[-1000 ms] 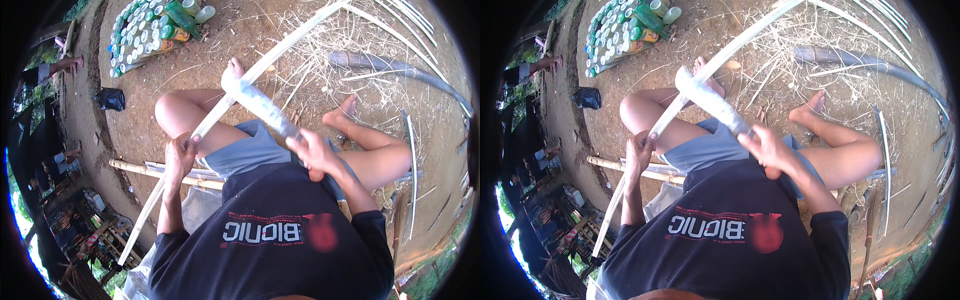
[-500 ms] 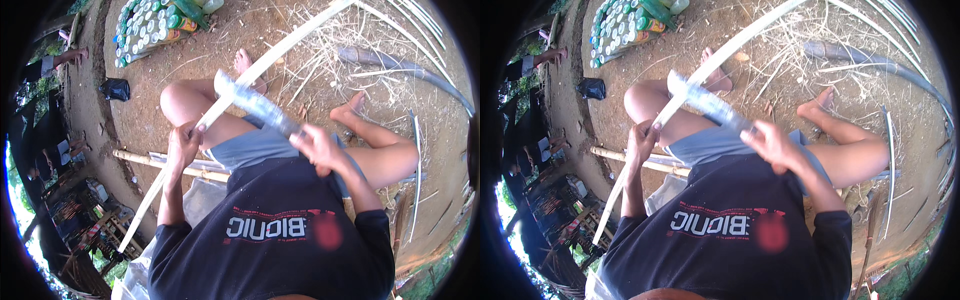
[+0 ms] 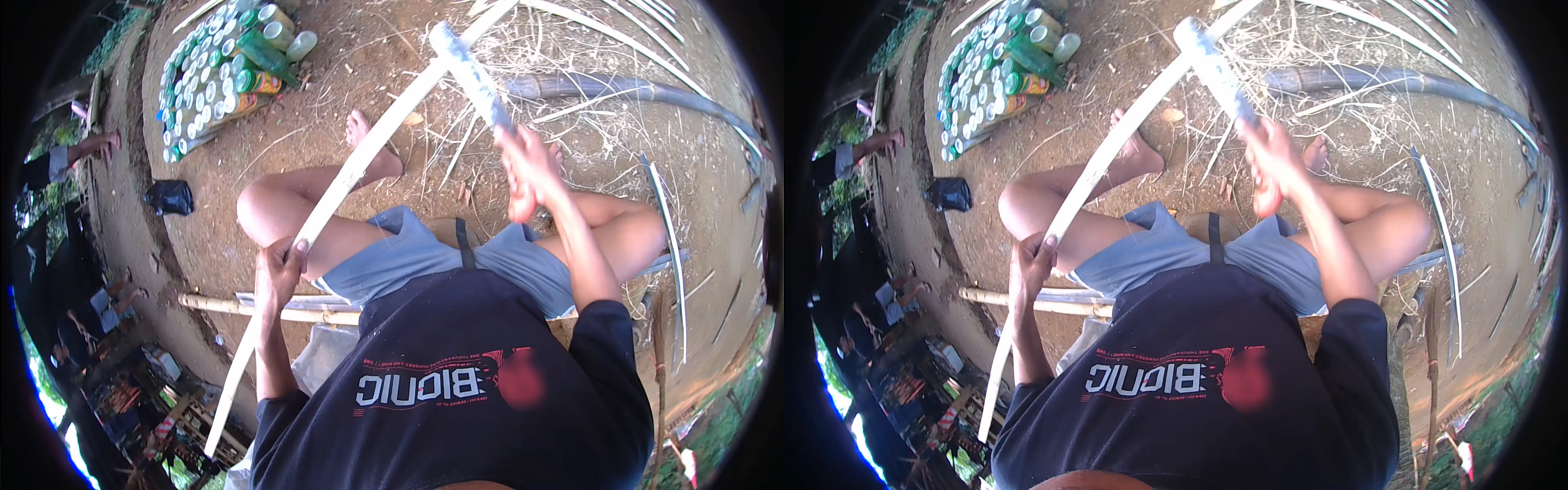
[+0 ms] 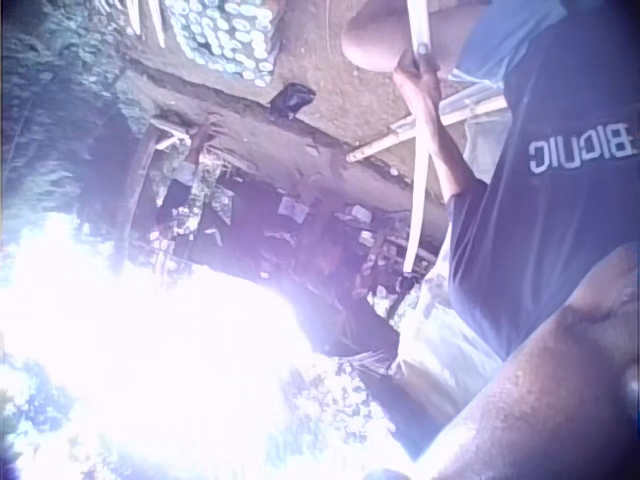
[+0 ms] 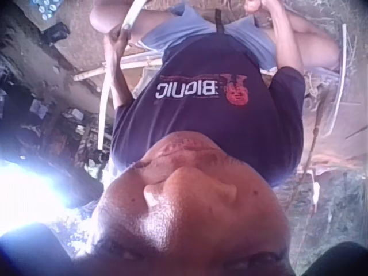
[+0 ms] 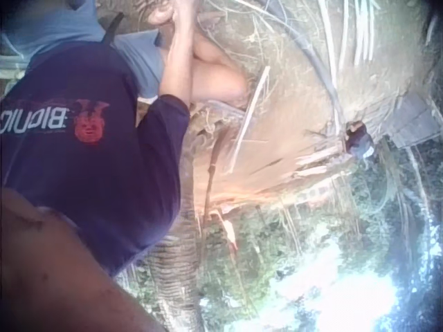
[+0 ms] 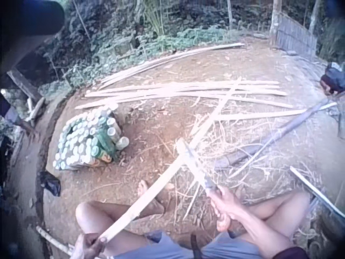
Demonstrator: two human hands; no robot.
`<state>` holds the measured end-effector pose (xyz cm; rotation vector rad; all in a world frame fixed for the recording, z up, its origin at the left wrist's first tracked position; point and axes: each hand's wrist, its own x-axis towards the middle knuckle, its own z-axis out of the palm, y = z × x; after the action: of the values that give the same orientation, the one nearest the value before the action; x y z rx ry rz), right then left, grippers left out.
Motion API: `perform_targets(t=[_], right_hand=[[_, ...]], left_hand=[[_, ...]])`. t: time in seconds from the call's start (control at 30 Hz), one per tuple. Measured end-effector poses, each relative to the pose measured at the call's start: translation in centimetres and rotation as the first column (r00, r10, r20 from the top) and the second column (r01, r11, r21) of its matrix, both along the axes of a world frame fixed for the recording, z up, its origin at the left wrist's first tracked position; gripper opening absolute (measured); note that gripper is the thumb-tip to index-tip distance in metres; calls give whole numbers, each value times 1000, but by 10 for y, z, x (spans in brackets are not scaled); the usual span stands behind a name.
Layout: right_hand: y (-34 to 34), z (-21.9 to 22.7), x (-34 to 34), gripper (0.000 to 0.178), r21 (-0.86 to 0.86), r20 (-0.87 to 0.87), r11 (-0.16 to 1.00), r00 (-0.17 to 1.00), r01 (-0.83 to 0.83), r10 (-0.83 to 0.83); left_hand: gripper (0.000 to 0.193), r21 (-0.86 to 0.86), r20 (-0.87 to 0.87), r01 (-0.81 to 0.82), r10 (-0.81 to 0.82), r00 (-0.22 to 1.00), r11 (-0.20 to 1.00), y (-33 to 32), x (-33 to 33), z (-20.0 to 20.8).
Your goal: The person is using a blade to strip layers from a length of bamboo, repeatedly drawing the blade along the material to create thin strips.
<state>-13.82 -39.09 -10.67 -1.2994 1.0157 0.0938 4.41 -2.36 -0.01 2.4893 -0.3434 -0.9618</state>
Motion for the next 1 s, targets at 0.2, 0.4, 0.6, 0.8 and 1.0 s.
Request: perform_targets(t=[0.2,0.4,0.6,0.8,1.0], right_hand=[[-46,-14,15,39,-61,6,997,999,51,-50],[-44,-10,-17,37,-9,-40,997,996,-76,75],[0,-5,-20,40,89,10,990,994,-107,106],[-25,-23,-3,42,60,64,998,998,-5,2],[-21,-18,-22,44,109,85,983,986,-149,140]], left_hand=[[42,10,1,-15,15,1000,1000,-4,1,1],[42,-3,19,-1,1,1000,1000,12,1,1],[44,16,-19,-18,18,1000,1000,17,1,2],[43,20,78,49,-50,996,999,10,-7,0],[39,22,74,42,-43,996,999,11,-9,-5]])
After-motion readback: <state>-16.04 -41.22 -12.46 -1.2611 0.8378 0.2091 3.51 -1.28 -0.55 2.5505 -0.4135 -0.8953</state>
